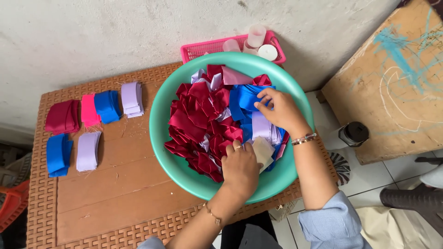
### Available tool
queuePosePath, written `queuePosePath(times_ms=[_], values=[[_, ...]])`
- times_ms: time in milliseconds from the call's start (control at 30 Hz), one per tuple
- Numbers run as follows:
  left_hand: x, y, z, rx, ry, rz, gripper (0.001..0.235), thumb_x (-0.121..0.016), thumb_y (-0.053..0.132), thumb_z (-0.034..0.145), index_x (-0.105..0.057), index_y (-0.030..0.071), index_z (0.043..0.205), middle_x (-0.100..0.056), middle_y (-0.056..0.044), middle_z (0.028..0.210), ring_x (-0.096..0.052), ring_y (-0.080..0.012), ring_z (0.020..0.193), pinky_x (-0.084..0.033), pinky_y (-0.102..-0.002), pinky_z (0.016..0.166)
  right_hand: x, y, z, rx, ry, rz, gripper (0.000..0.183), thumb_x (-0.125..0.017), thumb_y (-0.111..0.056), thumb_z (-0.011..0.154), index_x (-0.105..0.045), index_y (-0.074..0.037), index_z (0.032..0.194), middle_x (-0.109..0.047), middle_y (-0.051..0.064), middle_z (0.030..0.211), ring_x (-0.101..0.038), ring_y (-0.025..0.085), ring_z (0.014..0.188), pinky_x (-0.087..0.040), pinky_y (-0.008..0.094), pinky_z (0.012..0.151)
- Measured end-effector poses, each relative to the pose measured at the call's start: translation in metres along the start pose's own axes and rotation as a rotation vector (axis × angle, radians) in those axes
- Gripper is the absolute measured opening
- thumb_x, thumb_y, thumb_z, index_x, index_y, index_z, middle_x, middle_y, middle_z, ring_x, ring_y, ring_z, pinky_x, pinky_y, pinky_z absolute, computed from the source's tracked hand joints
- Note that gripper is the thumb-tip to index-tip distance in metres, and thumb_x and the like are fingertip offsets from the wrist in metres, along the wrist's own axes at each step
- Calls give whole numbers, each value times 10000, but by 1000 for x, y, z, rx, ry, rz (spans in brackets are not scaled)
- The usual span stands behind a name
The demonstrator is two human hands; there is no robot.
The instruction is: Sorting small rectangular fabric scraps by color from a large bowl into organized piles on a table.
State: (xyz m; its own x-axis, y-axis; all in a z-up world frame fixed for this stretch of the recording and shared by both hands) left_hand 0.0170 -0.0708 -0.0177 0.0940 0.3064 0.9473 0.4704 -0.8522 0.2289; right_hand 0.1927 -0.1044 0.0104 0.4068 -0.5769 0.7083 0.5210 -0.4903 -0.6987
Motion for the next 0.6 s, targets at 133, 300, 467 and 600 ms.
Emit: queuePosePath(times_ms=[133, 300, 467, 600], values=[[-27, -8, 5, -18, -14, -9, 564, -810, 399, 843, -638, -4, 1198, -631, -182, 1116, -648, -336, 1033, -574, -445, 767, -1, 3, 2, -5, -14, 6, 285, -739, -207, 911, -714, -54, 1150, -764, 174, 957, -720, 302, 770, -580, 414, 668], [-21, -14, 13, -44, -65, -211, 662, -867, 312, 789, -543, -88, 1206, -630, -254, 1044, -678, -423, 975, -590, -527, 759, -4, 2, 3, -24, -50, 27, 300, -719, -229, 927, -712, -45, 1164, -761, 175, 969, -701, 280, 774, -577, 394, 668], [-25, -11, 12, -55, -65, -210, 639, -872, 307, 765, -574, -74, 1182, -622, -242, 1059, -664, -427, 997, -589, -544, 768, -5, 0, 1, -42, -75, 31, 313, -720, -234, 923, -709, -42, 1170, -761, 181, 982, -704, 283, 787, -581, 401, 676], [-8, -3, 2, -95, -90, -291, 538, -822, 190, 821, -576, -99, 1202, -673, -272, 989, -712, -428, 944, -602, -529, 768, -8, 1, 1, -33, -83, 45, 314, -721, -221, 919, -711, -38, 1173, -760, 189, 993, -701, 284, 776, -580, 401, 676]])
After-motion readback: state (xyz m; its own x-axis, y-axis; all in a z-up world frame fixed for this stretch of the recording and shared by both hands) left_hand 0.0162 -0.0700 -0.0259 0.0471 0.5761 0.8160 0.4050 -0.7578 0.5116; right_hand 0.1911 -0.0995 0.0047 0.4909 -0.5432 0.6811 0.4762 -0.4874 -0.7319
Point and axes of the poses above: each hand's wrist, its own z-axis towards the middle knuckle, its own x-axis out of the back of the hand, y = z × x, the point moved 8 cm from there along z, towards the middle knuckle
